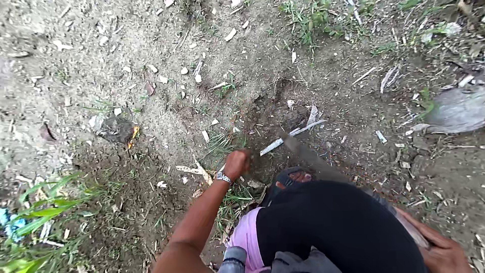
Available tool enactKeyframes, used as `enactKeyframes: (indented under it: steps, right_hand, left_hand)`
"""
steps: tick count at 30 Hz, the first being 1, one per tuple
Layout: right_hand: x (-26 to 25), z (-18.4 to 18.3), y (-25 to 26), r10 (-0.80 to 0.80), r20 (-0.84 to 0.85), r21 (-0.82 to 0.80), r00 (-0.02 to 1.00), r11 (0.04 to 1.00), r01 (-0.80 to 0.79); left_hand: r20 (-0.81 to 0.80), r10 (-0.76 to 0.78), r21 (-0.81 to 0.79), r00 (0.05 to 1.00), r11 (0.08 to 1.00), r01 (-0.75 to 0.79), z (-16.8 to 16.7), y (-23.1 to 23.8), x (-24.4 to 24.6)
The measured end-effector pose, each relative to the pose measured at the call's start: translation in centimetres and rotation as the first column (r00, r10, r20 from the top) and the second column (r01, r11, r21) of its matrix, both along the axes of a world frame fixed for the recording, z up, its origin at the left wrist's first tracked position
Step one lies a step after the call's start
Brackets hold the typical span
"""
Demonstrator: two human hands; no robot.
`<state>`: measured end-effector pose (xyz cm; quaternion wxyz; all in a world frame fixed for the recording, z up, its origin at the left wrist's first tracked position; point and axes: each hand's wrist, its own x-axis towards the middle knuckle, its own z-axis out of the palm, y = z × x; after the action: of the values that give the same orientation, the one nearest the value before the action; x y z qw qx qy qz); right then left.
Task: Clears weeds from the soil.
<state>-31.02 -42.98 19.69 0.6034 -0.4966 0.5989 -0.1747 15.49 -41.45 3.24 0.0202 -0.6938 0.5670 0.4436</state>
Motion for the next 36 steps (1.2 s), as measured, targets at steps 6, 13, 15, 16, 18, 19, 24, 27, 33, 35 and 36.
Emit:
enactKeyframes:
  steps: [6, 13, 15, 16, 18, 19, 24, 27, 33, 35, 36]
  right_hand:
    - [1.0, -1.5, -2.1, 0.098, -0.032, -0.116, 0.995, 0.988, -0.101]
    - [9.0, -4.1, -6.2, 0.035, 0.038, 0.087, 0.999, 0.995, -0.038]
    - [14.2, -8.2, -7.4, 0.037, 0.115, 0.171, 0.993, 0.984, -0.057]
    - [15.9, -9.9, -7.5, 0.013, 0.147, 0.18, 0.989, 0.983, -0.04]
    - [16.9, -10.9, -6.7, 0.031, 0.14, 0.103, 0.99, 0.994, -0.045]
    - [16.3, -10.7, -6.2, 0.084, 0.109, 0.034, 0.991, 0.996, -0.088]
    - [10.5, -7.0, -6.4, 0.06, 0.174, -0.046, 0.983, 0.998, -0.053]
    - [11.9, -5.1, -7.9, -0.054, 0.193, 0.171, 0.98, 0.985, 0.021]
    - [23.8, -11.4, -8.7, -0.006, 0.252, 0.202, 0.968, 0.978, -0.046]
    - [22.7, -11.6, -8.0, 0.056, 0.227, 0.076, 0.972, 0.994, -0.075]
    - [21.7, -11.3, -8.0, 0.108, 0.175, 0.001, 0.979, 0.994, -0.11]
  left_hand:
    - [0.08, 0.55, -0.452, 0.831, 0.763, -0.462, -0.7, -6.5, 3.0]
    - [-0.03, 0.64, -0.512, 0.768, 0.65, -0.562, -1.6, -6.2, 7.1]
    - [-0.06, 0.603, -0.477, 0.796, 0.683, -0.553, -2.5, -6.8, 6.2]
    - [-0.042, 0.573, -0.463, 0.819, 0.715, -0.524, -2.9, -7.4, 5.5]
    - [0.019, 0.532, -0.491, 0.847, 0.743, -0.456, -4.0, -8.2, 4.7]
    - [0.023, 0.525, -0.512, 0.851, 0.737, -0.441, -4.7, -8.0, 4.6]
    - [-0.038, 0.663, -0.543, 0.747, 0.614, -0.573, -3.3, -7.9, 8.7]
    - [-0.019, 0.723, -0.517, 0.691, 0.584, -0.625, -1.5, -9.0, 10.9]
    - [-0.027, 0.755, -0.493, 0.655, 0.56, -0.666, -3.1, -14.4, 9.6]
    - [0.033, 0.775, -0.559, 0.631, 0.537, -0.631, -3.8, -14.4, 8.4]
    - [0.043, 0.764, -0.582, 0.644, 0.543, -0.605, -4.0, -14.3, 8.1]
